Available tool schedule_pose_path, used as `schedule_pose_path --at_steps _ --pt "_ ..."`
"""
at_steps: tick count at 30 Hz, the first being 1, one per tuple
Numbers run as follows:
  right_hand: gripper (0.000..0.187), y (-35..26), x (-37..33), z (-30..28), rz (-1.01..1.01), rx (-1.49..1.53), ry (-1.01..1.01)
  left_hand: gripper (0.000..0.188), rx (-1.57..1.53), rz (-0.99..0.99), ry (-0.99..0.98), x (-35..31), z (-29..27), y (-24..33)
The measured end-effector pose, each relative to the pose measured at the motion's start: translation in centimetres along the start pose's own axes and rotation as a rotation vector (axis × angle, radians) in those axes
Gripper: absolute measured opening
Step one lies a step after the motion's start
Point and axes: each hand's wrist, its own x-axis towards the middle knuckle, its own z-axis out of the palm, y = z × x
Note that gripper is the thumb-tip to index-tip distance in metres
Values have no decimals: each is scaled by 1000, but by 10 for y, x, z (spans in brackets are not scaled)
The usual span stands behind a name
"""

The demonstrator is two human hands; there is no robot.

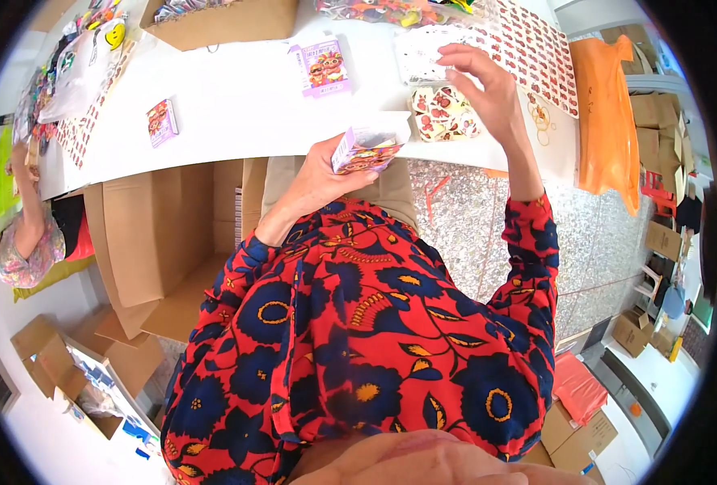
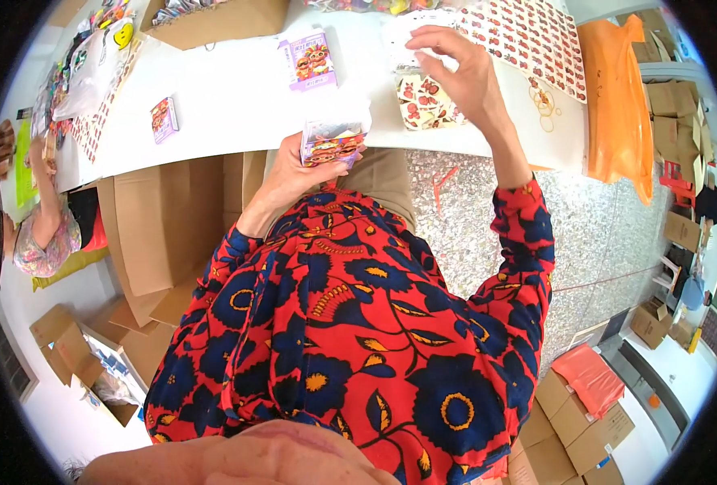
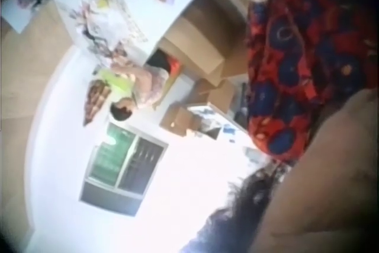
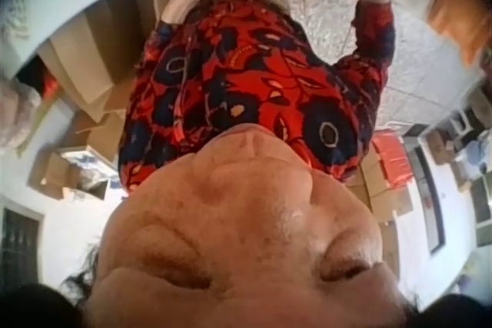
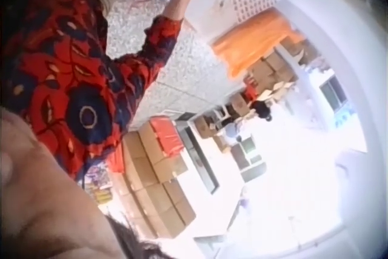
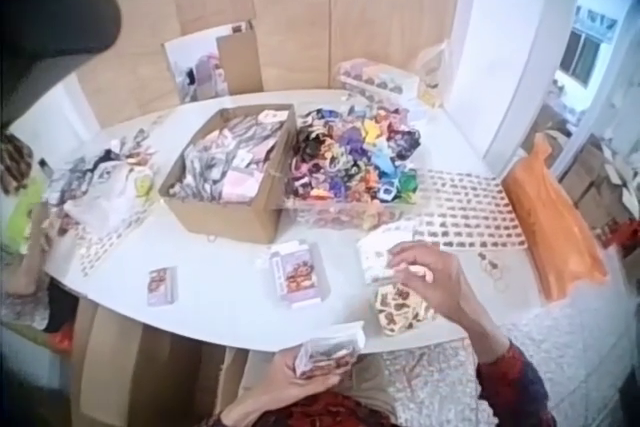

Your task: Manually placing small toy components or cards into individual paper packets for production.

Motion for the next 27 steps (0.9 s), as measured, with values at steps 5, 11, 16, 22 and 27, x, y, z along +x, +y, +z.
schedule_pose_path --at_steps 5,11,16,22,27 --pt "18 88 0 19 118 -347 86 43 25 -4 -4 2 0 2" --pt "31 113 9 40 31 -672 97 41 26 -4 25 1 -4 2" --pt "27 108 13 43 68 -721 31 42 38 -10 33 0 -6 1" --pt "18 121 12 39 -36 -695 89 43 57 -7 34 1 -4 1" --pt "15 115 27 33 222 -420 53 42 104 32 27 2 -7 -3"
